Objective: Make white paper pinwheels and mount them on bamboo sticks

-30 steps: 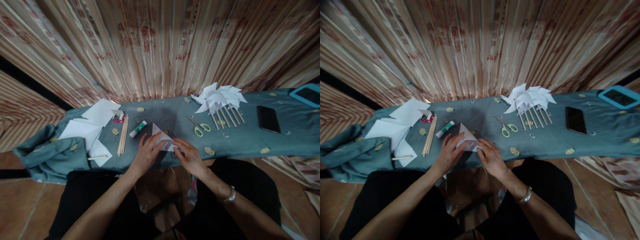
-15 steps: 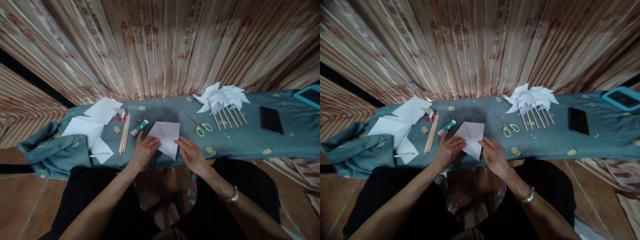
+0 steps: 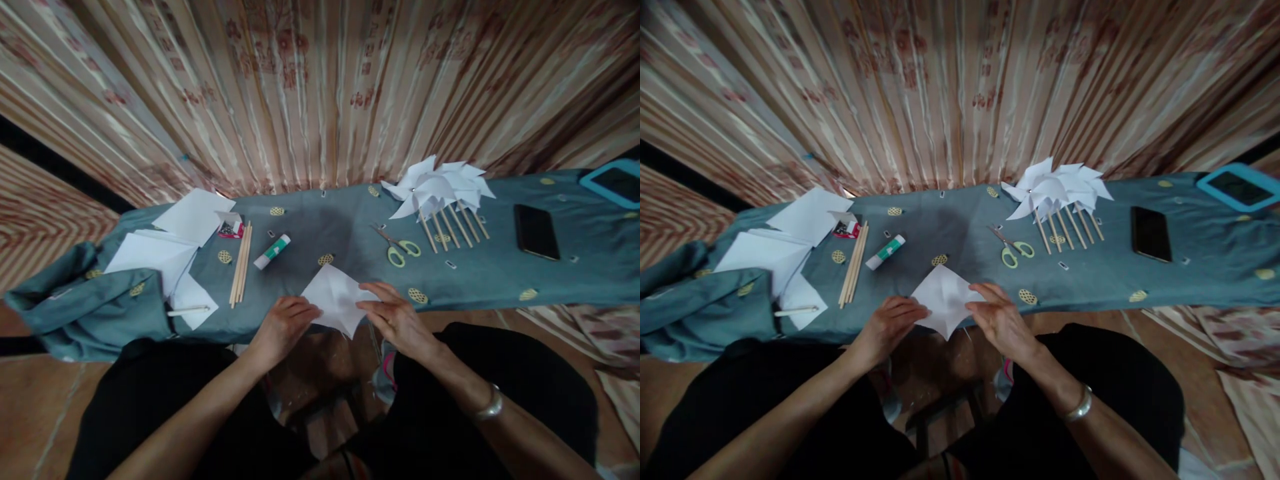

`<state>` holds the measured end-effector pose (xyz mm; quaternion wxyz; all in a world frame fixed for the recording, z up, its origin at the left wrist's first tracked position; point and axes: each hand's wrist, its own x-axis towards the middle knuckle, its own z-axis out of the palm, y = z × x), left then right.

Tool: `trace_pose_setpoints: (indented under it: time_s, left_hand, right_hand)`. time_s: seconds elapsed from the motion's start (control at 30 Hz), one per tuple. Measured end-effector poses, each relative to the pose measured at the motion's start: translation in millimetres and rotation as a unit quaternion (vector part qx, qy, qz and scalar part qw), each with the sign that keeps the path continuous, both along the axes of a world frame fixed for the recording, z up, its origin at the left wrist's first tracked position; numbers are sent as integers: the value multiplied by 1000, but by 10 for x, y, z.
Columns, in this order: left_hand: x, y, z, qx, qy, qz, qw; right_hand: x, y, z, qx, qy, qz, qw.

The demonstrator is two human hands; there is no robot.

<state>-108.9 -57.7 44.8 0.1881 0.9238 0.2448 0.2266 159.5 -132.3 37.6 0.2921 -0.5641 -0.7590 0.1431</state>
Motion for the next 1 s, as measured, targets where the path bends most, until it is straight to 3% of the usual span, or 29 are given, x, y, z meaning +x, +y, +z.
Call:
trace_pose_setpoints:
  time_s: [0.13,0.23,0.47,0.6,0.87,1.0]
  left_hand:
    - [41,8,29,-82,-11,40,996]
    - [76,34,8,-137,-25,74,988]
    - [102,77,-74,-222,-21,174,959]
    - [117,105,-64,-245,-9,195,950]
    - [107,184,-49,-214,16,166,963]
    - [123,190,26,-70,55,145,985]
  right_hand:
    - [-37,33,29,-68,107,-23,992]
    - [-88,76,57,-113,159,-79,978]
    - [-137,196,1,-138,204,-152,957]
    - [-164,295,45,-145,166,-180,959]
    - [-241,427,124,-124,11,-198,972]
    - [-245,447,115,-143,-13,-205,968]
